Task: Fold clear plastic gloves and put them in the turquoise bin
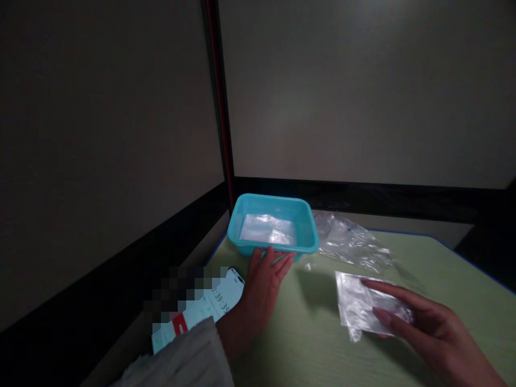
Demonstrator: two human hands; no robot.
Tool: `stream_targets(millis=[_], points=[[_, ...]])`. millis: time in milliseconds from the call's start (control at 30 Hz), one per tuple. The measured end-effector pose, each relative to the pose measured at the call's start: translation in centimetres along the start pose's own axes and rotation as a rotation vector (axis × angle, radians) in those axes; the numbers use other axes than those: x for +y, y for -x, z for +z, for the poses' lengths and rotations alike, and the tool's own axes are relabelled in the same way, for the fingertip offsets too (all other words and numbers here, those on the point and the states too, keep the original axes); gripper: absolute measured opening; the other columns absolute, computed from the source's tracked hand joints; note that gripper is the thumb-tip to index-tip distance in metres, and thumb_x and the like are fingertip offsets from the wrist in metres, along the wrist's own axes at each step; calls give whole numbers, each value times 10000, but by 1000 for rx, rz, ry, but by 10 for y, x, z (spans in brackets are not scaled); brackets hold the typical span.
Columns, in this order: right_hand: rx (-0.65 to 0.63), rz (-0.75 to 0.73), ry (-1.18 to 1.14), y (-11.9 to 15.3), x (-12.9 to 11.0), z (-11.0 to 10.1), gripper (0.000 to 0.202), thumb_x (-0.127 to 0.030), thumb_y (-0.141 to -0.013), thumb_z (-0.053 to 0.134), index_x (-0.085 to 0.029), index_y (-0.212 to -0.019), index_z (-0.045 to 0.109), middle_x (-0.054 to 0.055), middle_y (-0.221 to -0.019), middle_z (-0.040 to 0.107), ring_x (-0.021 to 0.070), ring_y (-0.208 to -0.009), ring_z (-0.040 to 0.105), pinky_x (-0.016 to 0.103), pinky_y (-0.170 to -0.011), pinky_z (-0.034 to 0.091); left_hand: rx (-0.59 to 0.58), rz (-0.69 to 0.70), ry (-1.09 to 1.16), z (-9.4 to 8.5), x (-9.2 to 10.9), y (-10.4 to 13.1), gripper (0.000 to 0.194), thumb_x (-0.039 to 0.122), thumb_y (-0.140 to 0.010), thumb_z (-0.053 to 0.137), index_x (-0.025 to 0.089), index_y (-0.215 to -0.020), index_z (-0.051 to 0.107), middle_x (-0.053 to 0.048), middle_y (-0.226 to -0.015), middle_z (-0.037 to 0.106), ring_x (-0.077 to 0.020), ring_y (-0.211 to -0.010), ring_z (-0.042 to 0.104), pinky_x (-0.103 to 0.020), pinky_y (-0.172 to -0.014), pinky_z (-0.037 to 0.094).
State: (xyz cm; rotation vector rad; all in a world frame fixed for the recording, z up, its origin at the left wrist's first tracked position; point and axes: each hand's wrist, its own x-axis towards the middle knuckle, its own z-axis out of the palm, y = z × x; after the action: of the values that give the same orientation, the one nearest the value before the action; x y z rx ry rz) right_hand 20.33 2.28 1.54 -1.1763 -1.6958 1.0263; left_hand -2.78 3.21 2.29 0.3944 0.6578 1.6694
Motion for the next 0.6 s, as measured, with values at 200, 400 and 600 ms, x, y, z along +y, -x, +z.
stream_targets(millis=[200,400,600], points=[[265,-72,-128,-2,-26,-16,371,-426,-544,781,-277,-882,742,91,-845,729,196,-567,651,253,-458,551,-98,-35,-8,10,-9,30,317,245,-760,683,166,-991,481,-113,-1024,663,-275,-997,635,-451,-974,427],[366,-157,-186,3,-45,-29,349,-439,-537,790,-319,-860,736,73,-954,713,200,-650,661,265,-520,560,-124,-155,-78,0,-28,53,409,351,-643,792,164,-940,583,-105,-990,686,-298,-985,637,-446,-962,428],[244,-191,43,7,-60,-25,313,-408,-658,712,-306,-953,715,57,-991,707,240,-785,669,309,-602,569,-140,-319,-117,-13,-44,71,423,406,-613,797,221,-962,645,-83,-1009,689,-309,-1043,606,-463,-972,410]])
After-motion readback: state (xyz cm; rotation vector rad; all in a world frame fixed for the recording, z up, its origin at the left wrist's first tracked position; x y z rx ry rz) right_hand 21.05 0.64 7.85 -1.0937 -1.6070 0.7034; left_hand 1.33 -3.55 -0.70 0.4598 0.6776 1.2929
